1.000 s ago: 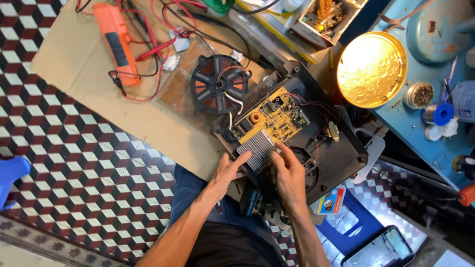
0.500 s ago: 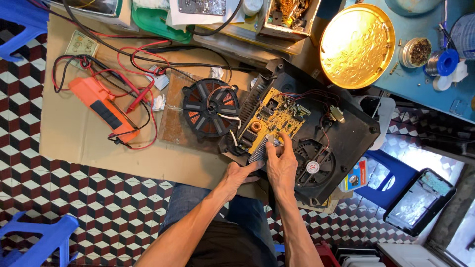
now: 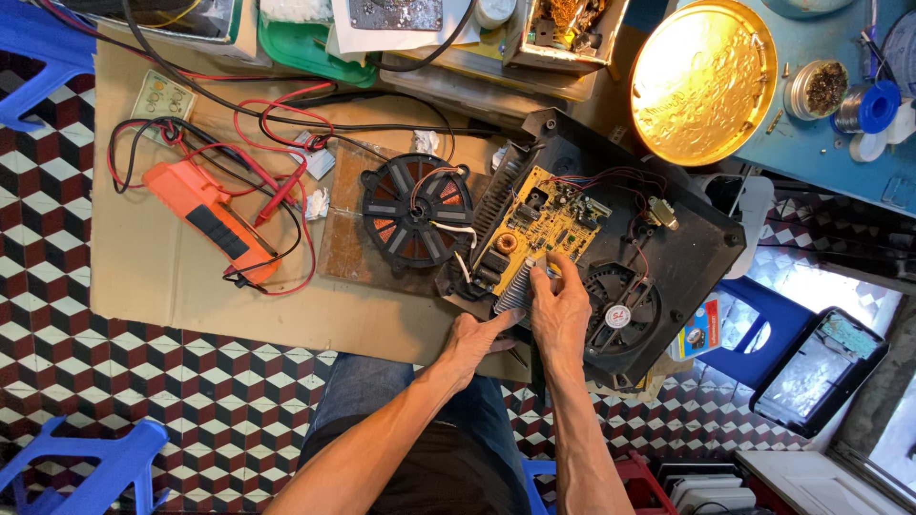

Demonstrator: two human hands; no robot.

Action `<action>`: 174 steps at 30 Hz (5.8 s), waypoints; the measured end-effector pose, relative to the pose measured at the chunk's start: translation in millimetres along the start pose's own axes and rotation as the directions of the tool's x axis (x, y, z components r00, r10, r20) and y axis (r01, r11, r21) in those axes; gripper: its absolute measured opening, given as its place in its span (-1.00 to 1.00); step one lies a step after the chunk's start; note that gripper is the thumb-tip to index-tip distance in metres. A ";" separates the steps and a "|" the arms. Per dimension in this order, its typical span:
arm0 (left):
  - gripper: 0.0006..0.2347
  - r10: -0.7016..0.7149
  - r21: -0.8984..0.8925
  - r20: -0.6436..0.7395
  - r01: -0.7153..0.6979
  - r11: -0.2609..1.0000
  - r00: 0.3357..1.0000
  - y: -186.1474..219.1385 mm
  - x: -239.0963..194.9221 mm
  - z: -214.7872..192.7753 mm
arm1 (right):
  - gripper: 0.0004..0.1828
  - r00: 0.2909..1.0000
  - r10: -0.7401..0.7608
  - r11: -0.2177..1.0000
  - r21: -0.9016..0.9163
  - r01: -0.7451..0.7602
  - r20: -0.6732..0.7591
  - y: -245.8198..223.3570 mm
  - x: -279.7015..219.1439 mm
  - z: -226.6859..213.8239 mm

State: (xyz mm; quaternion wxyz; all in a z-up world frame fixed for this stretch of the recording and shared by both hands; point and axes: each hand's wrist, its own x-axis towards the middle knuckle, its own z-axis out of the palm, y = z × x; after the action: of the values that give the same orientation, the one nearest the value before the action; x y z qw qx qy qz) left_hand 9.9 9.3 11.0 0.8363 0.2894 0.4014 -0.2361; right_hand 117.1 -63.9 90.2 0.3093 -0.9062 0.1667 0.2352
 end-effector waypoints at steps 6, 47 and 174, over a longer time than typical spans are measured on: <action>-0.59 0.014 -0.005 -0.011 -0.014 1.000 1.000 0.3 -0.9 1.1 | -0.52 1.000 -0.001 1.000 0.025 0.001 -0.002 -0.5 -0.7 0.8; -0.70 -0.076 0.076 -0.094 0.083 0.994 0.993 -31.3 7.2 -5.1 | -0.70 0.952 0.218 0.927 0.351 -0.134 -0.213 -21.4 -21.3 39.6; -0.62 0.127 -0.182 0.016 -0.122 0.976 0.992 -20.8 -4.1 17.2 | -0.44 1.000 -0.019 0.972 0.234 0.021 -0.012 8.7 -19.1 -2.7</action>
State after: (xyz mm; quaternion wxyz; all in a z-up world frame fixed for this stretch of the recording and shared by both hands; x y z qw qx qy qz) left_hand 3.7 -16.6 16.9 0.8777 0.2337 0.3906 -0.1501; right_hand 98.2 -69.1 98.0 0.4156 -0.8662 0.1854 0.2064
